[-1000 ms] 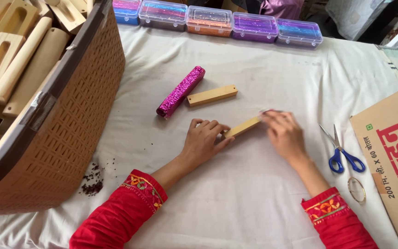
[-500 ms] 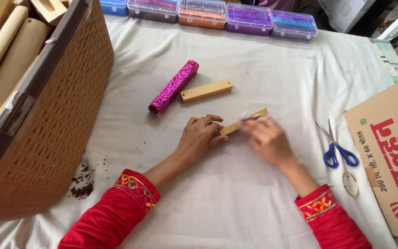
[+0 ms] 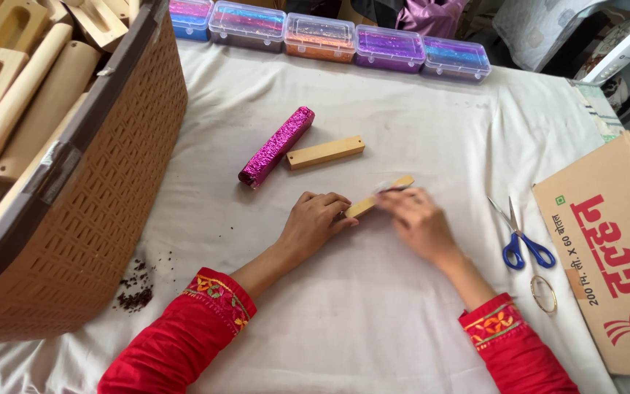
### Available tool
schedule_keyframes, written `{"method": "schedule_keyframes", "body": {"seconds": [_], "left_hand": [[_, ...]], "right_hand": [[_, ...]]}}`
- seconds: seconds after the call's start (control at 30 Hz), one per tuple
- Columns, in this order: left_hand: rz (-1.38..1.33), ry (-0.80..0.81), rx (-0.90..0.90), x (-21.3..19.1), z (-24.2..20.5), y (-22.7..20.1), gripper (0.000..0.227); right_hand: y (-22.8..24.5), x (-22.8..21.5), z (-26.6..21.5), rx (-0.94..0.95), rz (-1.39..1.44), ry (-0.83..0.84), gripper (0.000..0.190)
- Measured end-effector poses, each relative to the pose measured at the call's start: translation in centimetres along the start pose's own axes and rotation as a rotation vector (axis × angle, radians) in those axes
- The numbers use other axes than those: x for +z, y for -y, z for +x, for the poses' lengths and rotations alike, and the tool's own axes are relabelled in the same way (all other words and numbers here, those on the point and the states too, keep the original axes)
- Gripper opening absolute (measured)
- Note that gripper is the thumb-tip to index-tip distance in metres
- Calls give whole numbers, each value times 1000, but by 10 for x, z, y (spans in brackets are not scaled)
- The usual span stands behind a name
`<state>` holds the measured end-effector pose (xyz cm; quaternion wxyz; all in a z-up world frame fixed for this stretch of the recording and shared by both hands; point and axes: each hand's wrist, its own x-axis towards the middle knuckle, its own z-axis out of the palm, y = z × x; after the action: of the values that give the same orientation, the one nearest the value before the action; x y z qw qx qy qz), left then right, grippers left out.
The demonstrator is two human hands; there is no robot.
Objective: The recorder is wiping small wooden blocks with a cloth.
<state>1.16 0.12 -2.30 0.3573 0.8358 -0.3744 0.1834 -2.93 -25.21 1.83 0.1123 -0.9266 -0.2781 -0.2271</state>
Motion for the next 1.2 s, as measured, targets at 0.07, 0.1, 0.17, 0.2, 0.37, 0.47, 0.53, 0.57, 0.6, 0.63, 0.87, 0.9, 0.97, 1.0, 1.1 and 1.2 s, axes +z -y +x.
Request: {"method": "schedule_keyframes", "body": {"seconds": [0.07, 0.1, 0.17, 0.2, 0.37, 0.47, 0.53, 0.57, 0.6, 0.63, 0.87, 0.9, 0.97, 1.0, 1.1, 1.2], "left_hand": [[27, -20, 12, -2, 1, -4, 32], [51, -36, 23, -3, 1, -7, 31], [88, -74, 46, -5, 1, -8, 27], [122, -109, 65, -5, 2, -9, 24], [-27, 14, 49, -8, 1, -9, 32], [-101, 98, -14, -14, 5, -14, 48], [-118, 118, -51, -15, 5, -15, 56], [-113, 133, -68, -15, 5, -14, 59], [-112, 145, -82, -14, 6, -14, 62], [-118, 145, -81, -13, 5, -14, 62], [-63, 172, -96, -13, 7, -15, 66], [-58, 169, -89, -16, 7, -16, 66], [-54, 162, -83, -15, 7, -15, 67], [-50, 152, -72, -14, 7, -16, 67], [-47, 159, -81, -13, 6, -17, 67], [-35, 146, -78, -13, 6, -16, 67]], "right_hand": [[-25, 0, -9, 75, -31, -34, 51], [-38, -1, -14, 154, -60, -66, 48], [-35, -6, -11, 197, -87, -128, 46], [-34, -8, -10, 241, -111, -184, 43], [11, 5, -2, 117, 5, -218, 41], [15, 10, -2, -20, 68, -90, 40], [1, 8, -4, -65, 77, -15, 40], [-11, 6, -6, 17, 70, -21, 38], [-25, 1, -8, 96, 58, -27, 36], [-24, 3, -10, 99, 54, -23, 36], [34, 9, 1, -41, 107, -35, 39], [38, 10, 2, -81, 157, -33, 40], [21, 8, 3, -102, 95, -38, 40], [12, 7, 3, -124, 28, -44, 40], [-17, -3, -6, -2, -97, -62, 36], [-6, -3, -6, 106, -73, -65, 32]]}}
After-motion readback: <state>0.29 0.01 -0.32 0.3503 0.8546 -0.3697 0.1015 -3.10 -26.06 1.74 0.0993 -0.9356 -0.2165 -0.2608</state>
